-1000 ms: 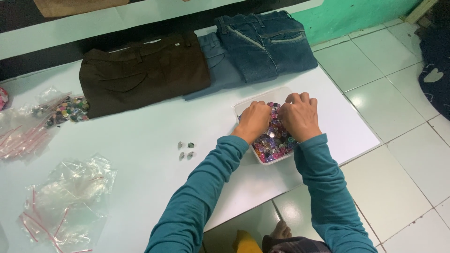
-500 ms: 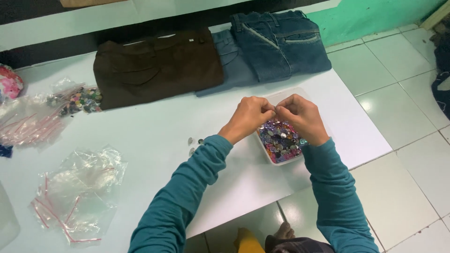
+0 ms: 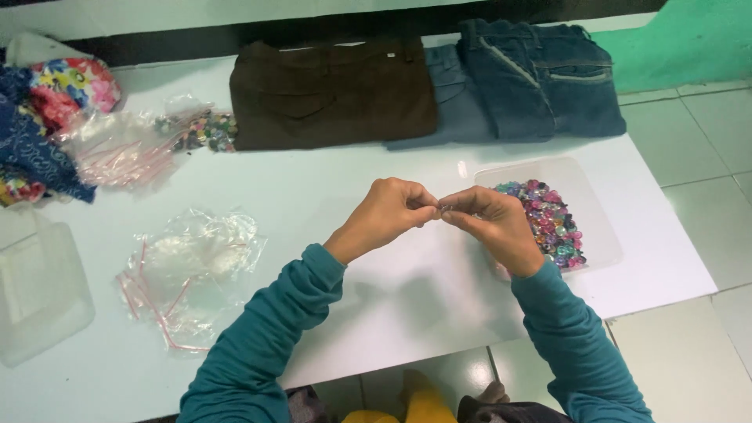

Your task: Sorting small colorful buttons from a plastic container and bagging them into individual clear plastic bags on a work table.

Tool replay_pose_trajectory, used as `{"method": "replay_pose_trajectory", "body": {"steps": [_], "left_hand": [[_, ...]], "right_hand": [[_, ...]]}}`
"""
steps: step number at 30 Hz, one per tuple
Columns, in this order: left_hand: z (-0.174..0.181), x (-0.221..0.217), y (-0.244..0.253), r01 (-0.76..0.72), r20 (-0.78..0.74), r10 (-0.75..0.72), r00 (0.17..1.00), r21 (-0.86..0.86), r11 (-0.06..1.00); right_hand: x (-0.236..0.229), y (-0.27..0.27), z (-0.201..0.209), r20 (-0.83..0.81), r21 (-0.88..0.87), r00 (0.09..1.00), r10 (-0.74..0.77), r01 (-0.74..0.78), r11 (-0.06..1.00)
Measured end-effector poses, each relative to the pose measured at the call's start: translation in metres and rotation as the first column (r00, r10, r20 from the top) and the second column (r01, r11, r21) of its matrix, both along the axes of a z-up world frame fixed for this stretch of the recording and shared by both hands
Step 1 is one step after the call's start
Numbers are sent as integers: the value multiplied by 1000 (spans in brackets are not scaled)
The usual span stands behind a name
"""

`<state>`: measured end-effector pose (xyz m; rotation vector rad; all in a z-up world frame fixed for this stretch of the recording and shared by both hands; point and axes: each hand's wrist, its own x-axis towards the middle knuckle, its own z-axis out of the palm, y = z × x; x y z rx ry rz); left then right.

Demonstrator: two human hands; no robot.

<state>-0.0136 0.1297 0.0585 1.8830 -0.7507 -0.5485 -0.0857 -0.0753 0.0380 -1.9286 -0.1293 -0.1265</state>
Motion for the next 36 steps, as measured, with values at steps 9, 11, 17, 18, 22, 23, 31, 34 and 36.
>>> {"method": "replay_pose_trajectory", "body": {"steps": [9,11,17,18,22,23,31,34,36], "left_hand": [[-21,3,59,-58,14,57,998,268,962],[-31,5,62,-77,51,65,997,313,947],[-64,5,63,-63,104,20,994,420,905],[-66,3,64,-54,92,15,996,433,900],[-71,0,61,-29,50,7,999,457,889],[-72,1,61,-28,50,5,999,464,885],[-78,3,57,-29,44,7,999,511,859],[-72,4,56,-20,39,-1,999,535,845],[-75,9,55,-21,64,-21,998,590,807]], "right_hand": [[2,57,-43,-33,-237,999,26,-33,971],[3,64,-47,-56,-255,998,35,-48,966],[3,63,-74,-172,-302,985,24,-76,950],[3,62,-79,-216,-304,976,25,-91,948],[-1,69,-82,-235,-295,972,19,-90,951],[0,70,-81,-233,-297,972,22,-93,951],[-1,75,-79,-188,-292,981,50,-105,951],[-3,75,-81,-191,-282,980,55,-109,953],[-3,74,-76,-137,-273,989,59,-95,957]]}}
